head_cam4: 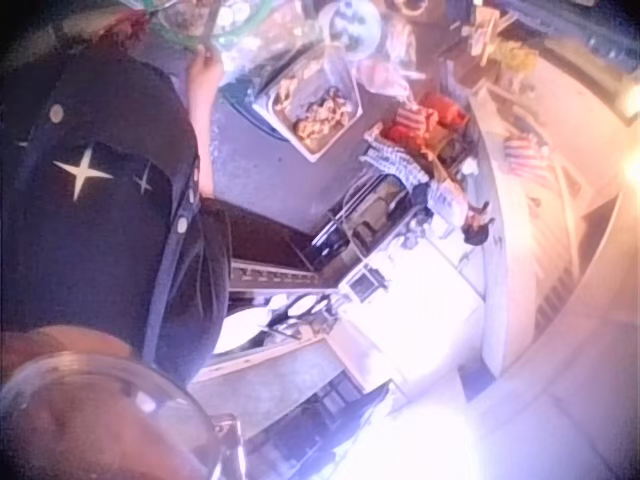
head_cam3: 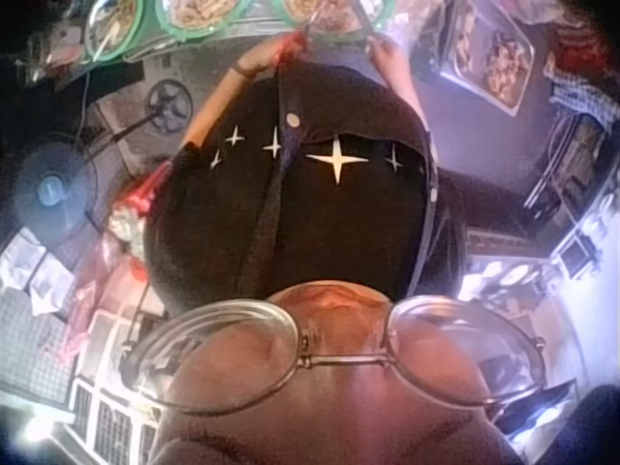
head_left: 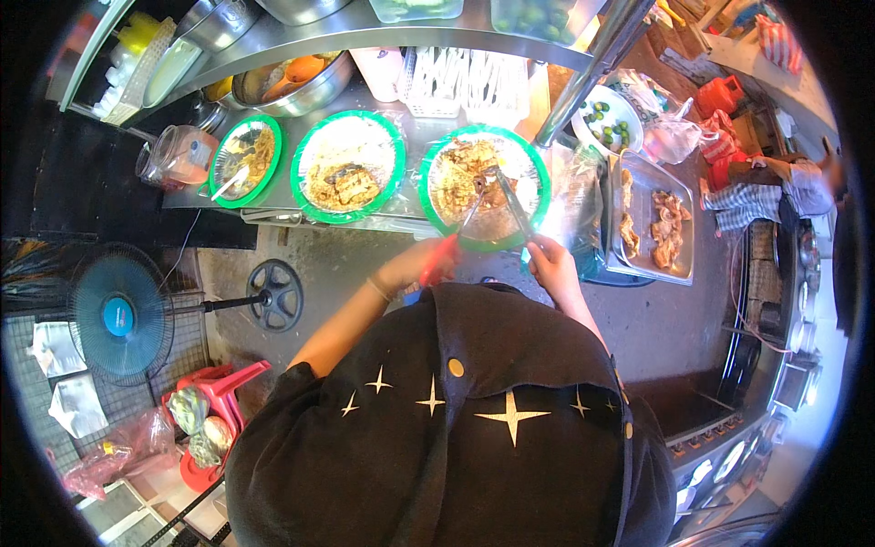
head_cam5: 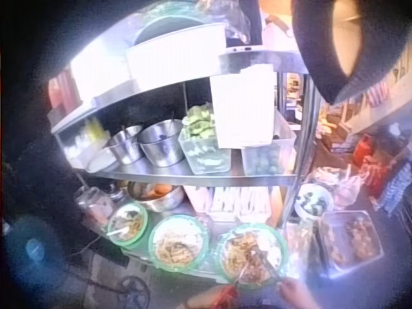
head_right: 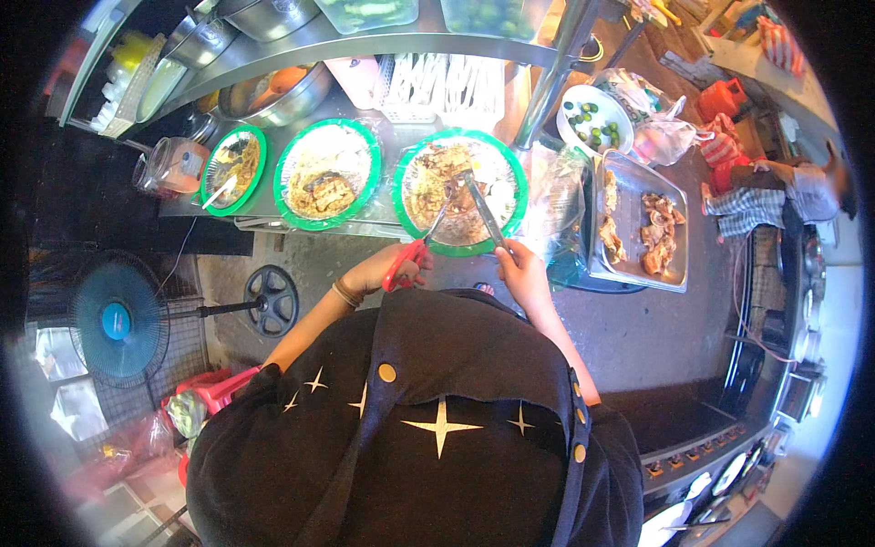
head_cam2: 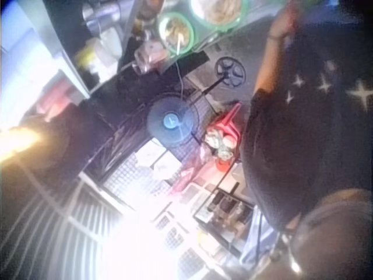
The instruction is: The person assembles food bowls by placing cooked meat and a dark topping onto plates of rice using tongs and a spoon. They then add sauces and seasonings from various containers and jars to the bowls.
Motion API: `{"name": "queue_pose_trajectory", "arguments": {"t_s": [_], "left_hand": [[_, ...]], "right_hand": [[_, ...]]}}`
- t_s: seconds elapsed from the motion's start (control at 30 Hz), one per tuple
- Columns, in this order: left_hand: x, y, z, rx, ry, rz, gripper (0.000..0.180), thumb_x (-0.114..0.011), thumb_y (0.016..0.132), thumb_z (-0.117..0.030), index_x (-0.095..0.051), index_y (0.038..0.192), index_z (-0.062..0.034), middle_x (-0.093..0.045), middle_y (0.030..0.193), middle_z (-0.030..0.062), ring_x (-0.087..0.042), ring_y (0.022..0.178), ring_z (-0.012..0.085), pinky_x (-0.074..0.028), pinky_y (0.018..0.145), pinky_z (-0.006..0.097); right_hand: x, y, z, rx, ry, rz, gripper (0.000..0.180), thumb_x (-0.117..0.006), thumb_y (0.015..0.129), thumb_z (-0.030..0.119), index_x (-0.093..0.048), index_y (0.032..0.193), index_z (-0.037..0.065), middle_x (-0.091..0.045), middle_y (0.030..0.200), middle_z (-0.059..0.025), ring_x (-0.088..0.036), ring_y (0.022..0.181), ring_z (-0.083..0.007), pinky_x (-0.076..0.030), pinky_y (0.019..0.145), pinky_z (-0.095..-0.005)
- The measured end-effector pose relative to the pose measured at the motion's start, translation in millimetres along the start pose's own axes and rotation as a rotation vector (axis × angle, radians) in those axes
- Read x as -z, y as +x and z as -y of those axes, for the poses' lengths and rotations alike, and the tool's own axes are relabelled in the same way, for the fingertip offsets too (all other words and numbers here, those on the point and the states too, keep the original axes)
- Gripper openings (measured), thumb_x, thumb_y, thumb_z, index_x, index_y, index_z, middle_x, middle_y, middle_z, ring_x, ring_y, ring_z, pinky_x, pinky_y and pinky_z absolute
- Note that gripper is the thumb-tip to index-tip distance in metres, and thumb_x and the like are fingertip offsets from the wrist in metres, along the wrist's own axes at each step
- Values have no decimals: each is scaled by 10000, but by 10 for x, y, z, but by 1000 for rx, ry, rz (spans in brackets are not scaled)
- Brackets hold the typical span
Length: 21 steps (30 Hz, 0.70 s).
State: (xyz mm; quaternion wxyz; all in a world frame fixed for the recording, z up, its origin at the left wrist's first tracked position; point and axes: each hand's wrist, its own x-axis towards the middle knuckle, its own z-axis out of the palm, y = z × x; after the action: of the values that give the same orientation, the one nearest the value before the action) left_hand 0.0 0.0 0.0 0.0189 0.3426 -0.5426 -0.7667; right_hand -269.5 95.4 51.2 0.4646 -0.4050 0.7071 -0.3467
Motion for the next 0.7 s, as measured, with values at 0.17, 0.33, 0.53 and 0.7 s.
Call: {"name": "queue_pose_trajectory", "arguments": {"t_s": [0.17,0.33,0.53,0.7], "left_hand": [[12,-35,-50,1,-50,-64,437,-554,768,-164,-521,1147,52,-599,1088,155,-657,848,224,-536,686,301],[-31,58,-14,-83,-229,-38,420,-569,770,-158,-529,1132,50,-618,1043,168,-658,811,204,-535,671,298],[-106,53,-91,-107,-165,-53,280,-605,809,-154,-578,1011,38,-658,806,108,-622,635,143,-508,576,259],[-90,84,-58,-71,-101,-98,228,-643,834,-178,-603,943,17,-659,762,86,-598,582,116,-484,534,236]], "right_hand": [[-32,-60,136,38,-53,62,267,-580,922,191,-624,1108,5,-563,594,-28,-520,534,-88,-410,509,-266],[-5,-80,125,69,-107,93,267,-578,922,190,-625,1098,-5,-566,598,-35,-529,545,-92,-423,528,-275],[19,-59,68,87,-162,58,272,-586,917,193,-622,1093,-12,-575,605,-53,-542,552,-105,-430,530,-284],[32,-34,-40,82,-165,44,269,-586,918,192,-622,1091,-10,-568,595,-60,-536,543,-109,-425,521,-291]]}}
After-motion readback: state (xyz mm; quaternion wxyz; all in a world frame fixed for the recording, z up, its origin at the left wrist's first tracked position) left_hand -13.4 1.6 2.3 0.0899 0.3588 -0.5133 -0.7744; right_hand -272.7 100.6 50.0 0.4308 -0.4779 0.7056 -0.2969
